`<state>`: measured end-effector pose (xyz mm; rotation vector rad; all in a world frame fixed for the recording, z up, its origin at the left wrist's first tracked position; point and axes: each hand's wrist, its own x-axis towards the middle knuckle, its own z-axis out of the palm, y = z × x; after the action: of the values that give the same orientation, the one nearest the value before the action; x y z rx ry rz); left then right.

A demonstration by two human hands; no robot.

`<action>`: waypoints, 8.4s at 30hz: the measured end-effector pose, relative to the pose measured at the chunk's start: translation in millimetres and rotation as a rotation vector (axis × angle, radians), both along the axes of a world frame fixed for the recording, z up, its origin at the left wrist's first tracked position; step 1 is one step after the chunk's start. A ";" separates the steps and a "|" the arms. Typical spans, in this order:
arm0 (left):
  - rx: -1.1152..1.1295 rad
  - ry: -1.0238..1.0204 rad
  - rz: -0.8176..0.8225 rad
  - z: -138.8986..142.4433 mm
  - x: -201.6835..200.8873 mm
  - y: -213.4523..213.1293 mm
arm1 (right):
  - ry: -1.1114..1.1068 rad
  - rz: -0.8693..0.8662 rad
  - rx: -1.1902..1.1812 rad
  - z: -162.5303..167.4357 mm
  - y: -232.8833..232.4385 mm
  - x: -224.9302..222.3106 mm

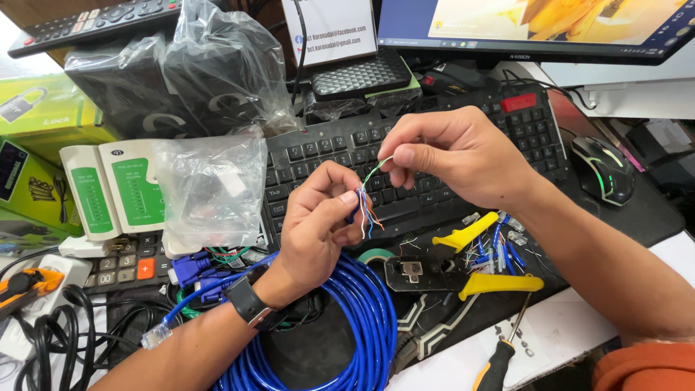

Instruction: The person works at a cluttered desk with a coiled blue ethernet cable. They strip the outer jacket from the cable end using crimping pliers, separate and untwist the colored inner wires, straighten and arrange them in order, and trim the wires with the pliers to prepare the cable end for an RJ45 connector.

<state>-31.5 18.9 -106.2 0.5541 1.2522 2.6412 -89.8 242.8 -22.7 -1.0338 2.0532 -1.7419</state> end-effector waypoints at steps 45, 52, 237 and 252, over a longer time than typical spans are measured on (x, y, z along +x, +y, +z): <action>-0.154 0.096 0.044 1.4 2.8 5.5 | -0.095 0.132 0.081 2.7 3.5 10.4; -0.116 0.064 0.075 2.8 1.5 3.6 | -0.032 0.122 0.112 2.7 -0.5 11.8; -0.506 0.463 0.522 7.1 17.6 16.4 | 0.007 0.044 -0.183 -70.1 -2.4 51.9; -0.459 0.499 0.482 12.1 20.3 17.6 | -0.005 -0.080 -0.224 -67.1 -3.6 53.3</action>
<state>-11.2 36.4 -94.0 0.9616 2.3161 2.4798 -36.5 239.2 -89.8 -1.0182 1.9551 -2.0507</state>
